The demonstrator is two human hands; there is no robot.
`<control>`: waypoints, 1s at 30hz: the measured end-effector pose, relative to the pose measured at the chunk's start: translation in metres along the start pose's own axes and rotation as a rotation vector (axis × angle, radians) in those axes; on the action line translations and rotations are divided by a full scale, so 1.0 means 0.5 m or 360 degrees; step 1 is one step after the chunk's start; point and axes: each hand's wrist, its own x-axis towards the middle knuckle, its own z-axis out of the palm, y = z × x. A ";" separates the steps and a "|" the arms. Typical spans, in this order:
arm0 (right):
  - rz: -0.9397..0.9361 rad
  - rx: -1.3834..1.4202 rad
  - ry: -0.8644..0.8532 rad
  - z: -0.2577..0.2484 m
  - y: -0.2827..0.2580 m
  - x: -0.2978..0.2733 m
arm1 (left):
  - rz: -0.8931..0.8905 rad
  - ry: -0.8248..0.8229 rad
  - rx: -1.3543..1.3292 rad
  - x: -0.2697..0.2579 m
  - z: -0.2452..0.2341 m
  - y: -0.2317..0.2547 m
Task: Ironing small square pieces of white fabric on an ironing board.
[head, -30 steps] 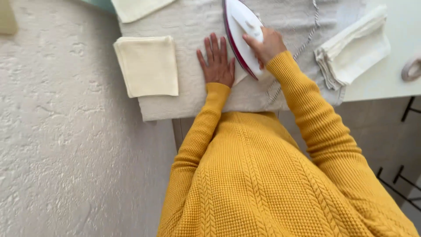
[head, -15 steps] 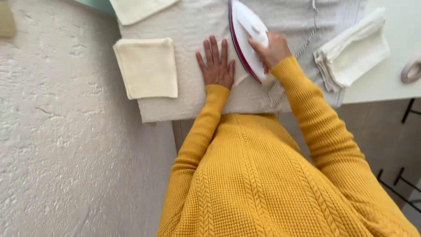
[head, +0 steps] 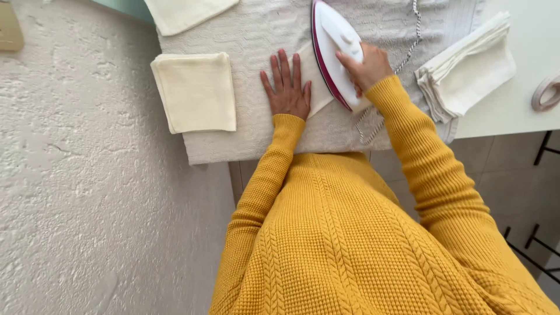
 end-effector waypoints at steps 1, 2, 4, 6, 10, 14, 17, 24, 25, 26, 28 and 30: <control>0.0009 0.0000 -0.0003 -0.001 0.001 -0.003 | 0.0002 -0.0009 -0.0002 -0.002 0.012 0.000; 0.0065 0.0050 -0.0025 0.000 0.004 -0.009 | 0.0037 0.0195 0.0016 -0.006 0.024 -0.003; 0.0111 0.0100 -0.0045 0.010 0.045 0.002 | 0.0073 0.0408 0.0035 -0.008 0.037 -0.007; -0.0018 -0.0038 0.0012 0.027 0.123 0.038 | 0.0133 0.0688 -0.0035 0.001 0.037 -0.011; 0.0047 -0.0035 0.0021 -0.003 0.029 0.004 | 0.0173 0.0606 -0.0144 0.006 0.037 0.011; 0.0116 0.0142 -0.0014 -0.009 0.016 -0.020 | 0.0180 0.0751 -0.0232 0.043 0.051 0.038; 0.0070 0.0152 0.0018 -0.009 0.019 0.000 | 0.0253 0.0672 -0.0247 0.056 0.047 0.038; -0.0165 0.0107 0.0137 0.015 0.115 0.017 | 0.0283 0.0734 -0.0235 0.059 0.043 0.040; -0.0183 0.0106 0.0151 0.003 0.091 0.032 | 0.0291 0.0756 -0.0231 0.073 0.042 0.040; -0.0188 0.0090 0.0155 -0.003 0.073 0.032 | 0.0289 0.0754 -0.0236 0.067 0.048 0.040; -0.0162 0.0082 0.0147 -0.004 0.059 0.013 | 0.0289 0.0717 -0.0243 0.044 0.050 0.041; 0.0016 0.0167 0.0098 -0.007 0.053 -0.002 | 0.0281 0.0638 -0.0211 0.040 0.030 0.042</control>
